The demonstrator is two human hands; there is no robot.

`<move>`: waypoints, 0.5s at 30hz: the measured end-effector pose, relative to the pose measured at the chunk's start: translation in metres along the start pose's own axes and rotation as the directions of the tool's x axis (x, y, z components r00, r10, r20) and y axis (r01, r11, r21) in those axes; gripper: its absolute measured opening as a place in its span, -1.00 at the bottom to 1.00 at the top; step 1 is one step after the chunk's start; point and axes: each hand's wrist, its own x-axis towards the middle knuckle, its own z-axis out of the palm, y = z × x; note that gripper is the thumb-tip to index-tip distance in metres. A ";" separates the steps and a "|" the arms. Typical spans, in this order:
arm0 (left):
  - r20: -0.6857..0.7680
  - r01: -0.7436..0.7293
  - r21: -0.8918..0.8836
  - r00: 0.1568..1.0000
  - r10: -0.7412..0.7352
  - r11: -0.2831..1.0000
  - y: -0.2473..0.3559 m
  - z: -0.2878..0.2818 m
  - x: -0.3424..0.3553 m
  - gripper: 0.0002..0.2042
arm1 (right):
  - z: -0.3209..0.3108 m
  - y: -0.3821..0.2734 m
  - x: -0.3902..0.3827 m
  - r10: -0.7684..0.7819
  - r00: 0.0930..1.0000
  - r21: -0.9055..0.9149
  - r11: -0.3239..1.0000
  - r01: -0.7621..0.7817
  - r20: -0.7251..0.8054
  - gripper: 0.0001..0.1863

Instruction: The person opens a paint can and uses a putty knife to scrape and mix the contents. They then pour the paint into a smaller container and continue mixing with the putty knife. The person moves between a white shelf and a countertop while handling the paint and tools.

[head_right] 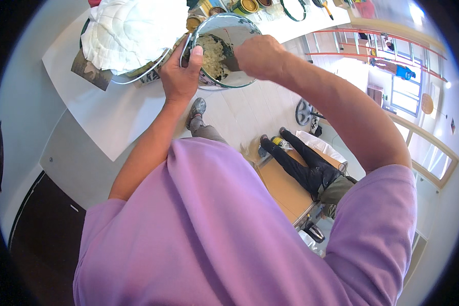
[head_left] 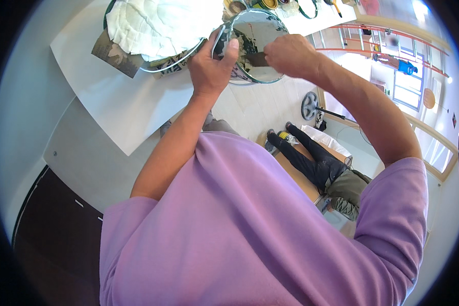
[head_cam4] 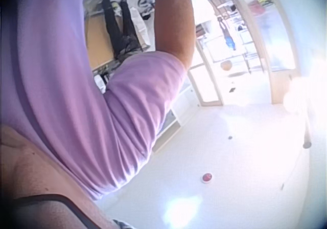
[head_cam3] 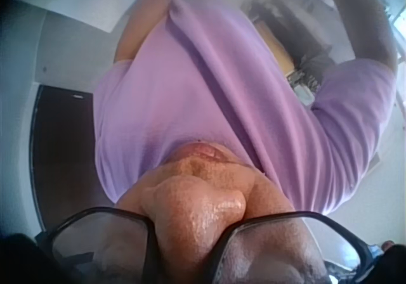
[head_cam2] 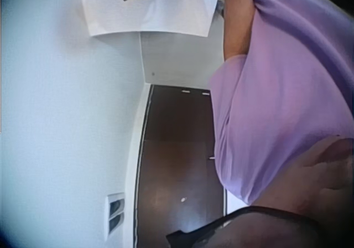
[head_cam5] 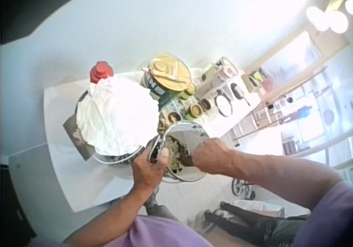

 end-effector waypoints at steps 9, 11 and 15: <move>0.042 0.043 -0.025 0.998 -0.042 0.999 0.007 -0.001 0.002 -0.48 | -0.004 0.004 0.007 -0.039 0.999 -0.166 0.985 0.040 0.011 -0.82; 0.070 0.034 0.001 0.997 -0.034 0.999 0.006 0.001 -0.002 -0.48 | -0.028 0.000 0.003 0.012 0.997 -0.126 0.992 -0.022 -0.079 -0.81; -0.047 -0.071 -0.008 0.996 0.071 0.997 0.002 0.003 0.001 -0.53 | -0.037 0.001 -0.002 0.032 0.998 -0.063 0.997 -0.036 -0.058 -0.81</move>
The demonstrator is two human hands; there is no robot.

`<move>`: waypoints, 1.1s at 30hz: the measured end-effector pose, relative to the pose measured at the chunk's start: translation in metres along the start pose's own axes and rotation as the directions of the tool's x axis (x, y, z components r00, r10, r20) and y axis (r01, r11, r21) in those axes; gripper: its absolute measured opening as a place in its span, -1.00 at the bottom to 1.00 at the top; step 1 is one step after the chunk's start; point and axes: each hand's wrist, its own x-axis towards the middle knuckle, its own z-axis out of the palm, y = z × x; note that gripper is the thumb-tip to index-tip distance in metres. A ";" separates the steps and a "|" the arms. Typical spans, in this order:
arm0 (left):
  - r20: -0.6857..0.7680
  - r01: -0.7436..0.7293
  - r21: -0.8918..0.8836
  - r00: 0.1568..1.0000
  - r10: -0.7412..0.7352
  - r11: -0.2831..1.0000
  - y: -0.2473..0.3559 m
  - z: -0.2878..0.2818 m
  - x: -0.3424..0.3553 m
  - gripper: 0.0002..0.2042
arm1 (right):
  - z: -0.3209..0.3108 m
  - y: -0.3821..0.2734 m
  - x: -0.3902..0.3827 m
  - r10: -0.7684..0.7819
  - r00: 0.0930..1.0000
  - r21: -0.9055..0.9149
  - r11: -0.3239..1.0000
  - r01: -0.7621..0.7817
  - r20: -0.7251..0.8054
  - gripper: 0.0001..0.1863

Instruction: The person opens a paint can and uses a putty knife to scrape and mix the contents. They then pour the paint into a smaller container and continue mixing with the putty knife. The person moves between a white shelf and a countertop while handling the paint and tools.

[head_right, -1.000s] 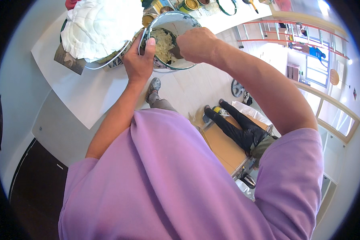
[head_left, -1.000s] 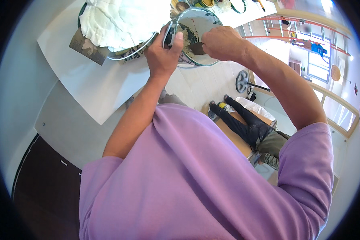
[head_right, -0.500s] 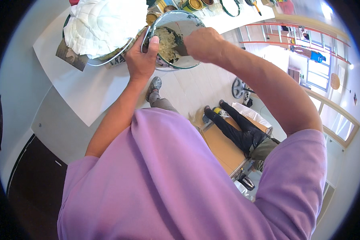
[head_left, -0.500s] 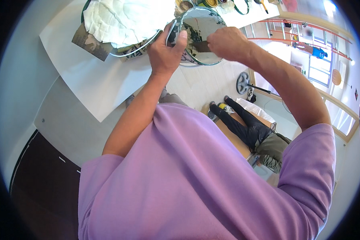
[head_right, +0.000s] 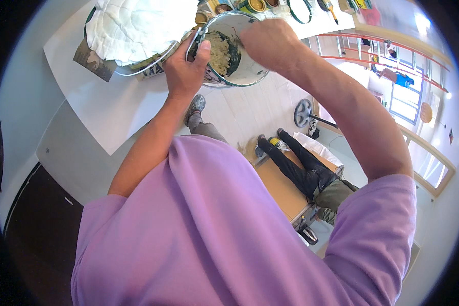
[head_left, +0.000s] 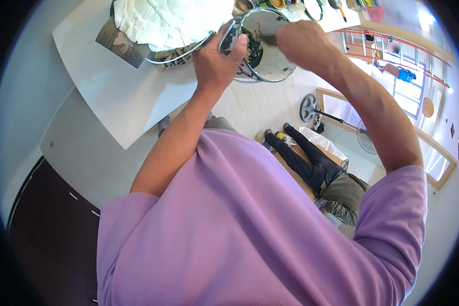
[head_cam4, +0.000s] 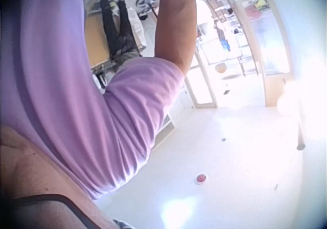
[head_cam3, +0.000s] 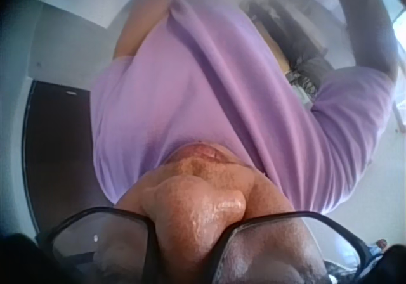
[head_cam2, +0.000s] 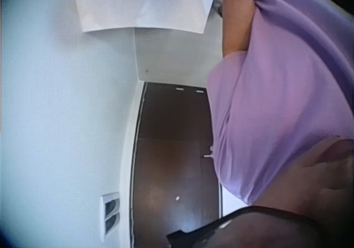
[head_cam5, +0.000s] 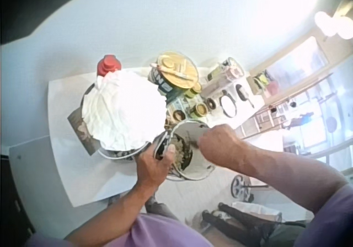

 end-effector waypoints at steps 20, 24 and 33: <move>0.014 0.026 0.050 1.000 -0.027 0.998 -0.003 0.001 0.001 -0.50 | 0.010 0.005 -0.017 -0.142 0.989 -0.016 0.990 0.142 -0.029 -0.88; 0.015 0.063 0.065 0.998 -0.064 0.996 -0.004 -0.001 -0.001 -0.53 | 0.024 0.011 -0.008 -0.096 0.994 0.092 0.992 0.091 0.053 -0.76; -0.046 -0.036 0.028 0.998 0.037 0.999 -0.010 0.007 -0.003 -0.56 | 0.007 0.009 -0.019 0.102 0.987 0.156 0.980 -0.121 0.122 -0.76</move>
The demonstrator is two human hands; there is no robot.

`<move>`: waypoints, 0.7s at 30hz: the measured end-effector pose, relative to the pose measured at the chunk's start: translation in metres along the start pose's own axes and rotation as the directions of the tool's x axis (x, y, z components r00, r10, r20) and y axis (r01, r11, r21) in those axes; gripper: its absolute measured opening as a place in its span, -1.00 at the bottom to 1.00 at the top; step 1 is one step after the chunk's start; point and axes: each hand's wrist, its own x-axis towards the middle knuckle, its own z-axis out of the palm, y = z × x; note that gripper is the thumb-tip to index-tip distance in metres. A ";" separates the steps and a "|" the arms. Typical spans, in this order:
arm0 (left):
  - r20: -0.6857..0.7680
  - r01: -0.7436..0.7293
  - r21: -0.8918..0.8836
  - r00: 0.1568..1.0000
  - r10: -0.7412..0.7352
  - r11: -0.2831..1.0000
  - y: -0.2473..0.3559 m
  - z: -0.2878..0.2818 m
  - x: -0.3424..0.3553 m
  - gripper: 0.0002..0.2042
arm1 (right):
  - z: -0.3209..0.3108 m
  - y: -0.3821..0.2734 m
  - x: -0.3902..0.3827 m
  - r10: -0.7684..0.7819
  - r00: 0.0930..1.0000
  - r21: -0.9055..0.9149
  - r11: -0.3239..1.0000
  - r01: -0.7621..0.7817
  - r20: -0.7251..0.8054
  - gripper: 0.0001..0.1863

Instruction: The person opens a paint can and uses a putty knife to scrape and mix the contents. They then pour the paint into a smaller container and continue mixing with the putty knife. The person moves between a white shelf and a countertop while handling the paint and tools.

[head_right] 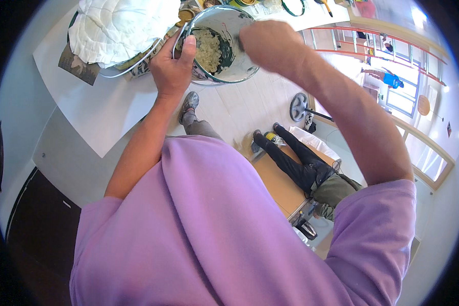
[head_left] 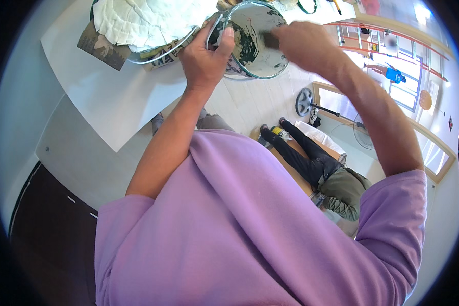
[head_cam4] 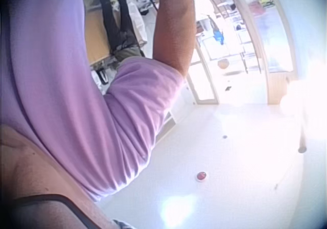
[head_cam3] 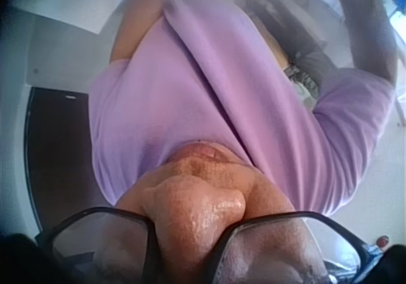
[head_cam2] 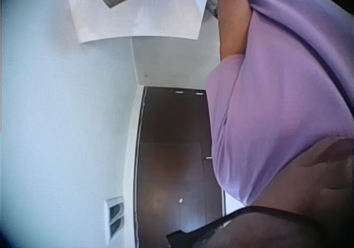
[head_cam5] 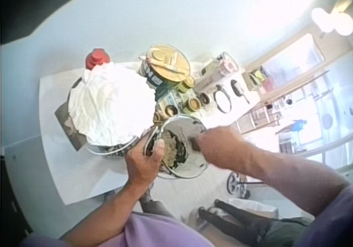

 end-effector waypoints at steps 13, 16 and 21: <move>0.086 0.086 0.022 0.992 -0.088 0.996 0.012 -0.005 0.005 -0.60 | 0.032 -0.004 -0.010 -0.081 0.985 0.422 0.906 0.009 0.152 -0.72; 0.165 0.085 0.002 0.983 -0.085 0.996 0.009 -0.010 0.007 -0.59 | 0.046 -0.003 -0.034 0.052 0.999 0.613 0.788 -0.046 0.008 -0.65; 0.298 -0.298 -0.177 0.892 0.340 0.938 0.065 0.002 -0.025 -0.63 | 0.064 -0.017 -0.106 0.355 0.931 0.806 0.573 -0.150 -0.079 -0.60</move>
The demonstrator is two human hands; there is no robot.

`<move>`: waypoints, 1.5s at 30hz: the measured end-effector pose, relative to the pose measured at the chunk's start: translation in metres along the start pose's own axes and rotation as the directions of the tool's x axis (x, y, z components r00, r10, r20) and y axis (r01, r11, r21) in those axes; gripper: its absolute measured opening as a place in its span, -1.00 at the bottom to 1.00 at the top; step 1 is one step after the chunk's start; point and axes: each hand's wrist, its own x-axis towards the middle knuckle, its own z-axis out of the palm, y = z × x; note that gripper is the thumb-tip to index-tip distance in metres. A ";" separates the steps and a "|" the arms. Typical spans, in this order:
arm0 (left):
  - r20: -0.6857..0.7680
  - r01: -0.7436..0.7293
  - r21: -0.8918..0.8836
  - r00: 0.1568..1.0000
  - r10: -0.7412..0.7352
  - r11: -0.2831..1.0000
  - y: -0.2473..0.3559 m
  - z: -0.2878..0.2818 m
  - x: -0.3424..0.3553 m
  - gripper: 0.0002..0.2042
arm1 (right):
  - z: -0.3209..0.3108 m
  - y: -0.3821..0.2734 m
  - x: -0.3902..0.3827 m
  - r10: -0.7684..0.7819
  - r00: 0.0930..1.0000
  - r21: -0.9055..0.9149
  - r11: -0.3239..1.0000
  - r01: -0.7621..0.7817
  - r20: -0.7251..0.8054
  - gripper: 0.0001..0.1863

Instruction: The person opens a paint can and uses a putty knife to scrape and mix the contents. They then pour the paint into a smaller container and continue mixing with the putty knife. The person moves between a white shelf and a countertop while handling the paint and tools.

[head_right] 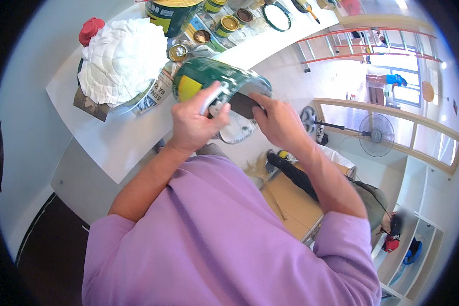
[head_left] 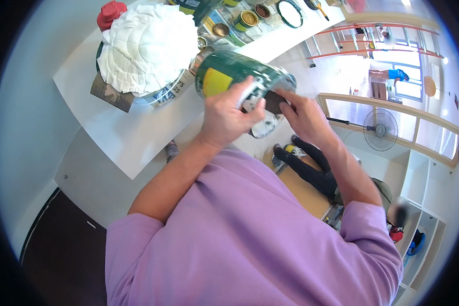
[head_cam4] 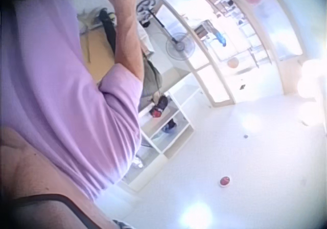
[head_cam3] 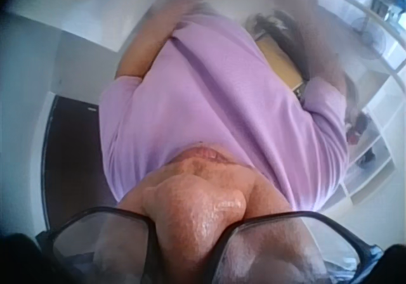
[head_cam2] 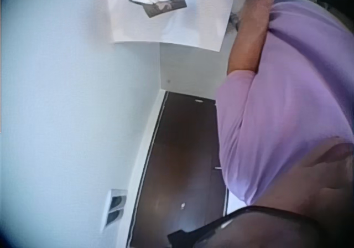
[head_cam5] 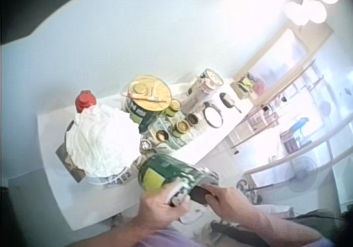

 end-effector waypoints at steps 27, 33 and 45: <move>0.409 0.091 0.309 0.886 -0.219 0.947 0.074 -0.027 -0.041 -0.69 | 0.168 0.049 -0.075 0.299 0.928 0.660 0.747 -0.083 -0.222 -0.60; 0.426 -0.142 0.263 0.904 0.017 0.954 0.080 -0.017 -0.052 -0.57 | 0.190 0.060 -0.079 0.315 0.839 0.700 0.706 0.106 -0.445 -0.80; 0.560 -0.183 0.104 0.823 0.094 0.978 0.101 0.015 -0.077 -0.62 | 0.242 0.119 -0.095 0.466 0.849 0.951 -0.046 0.306 -0.251 -0.69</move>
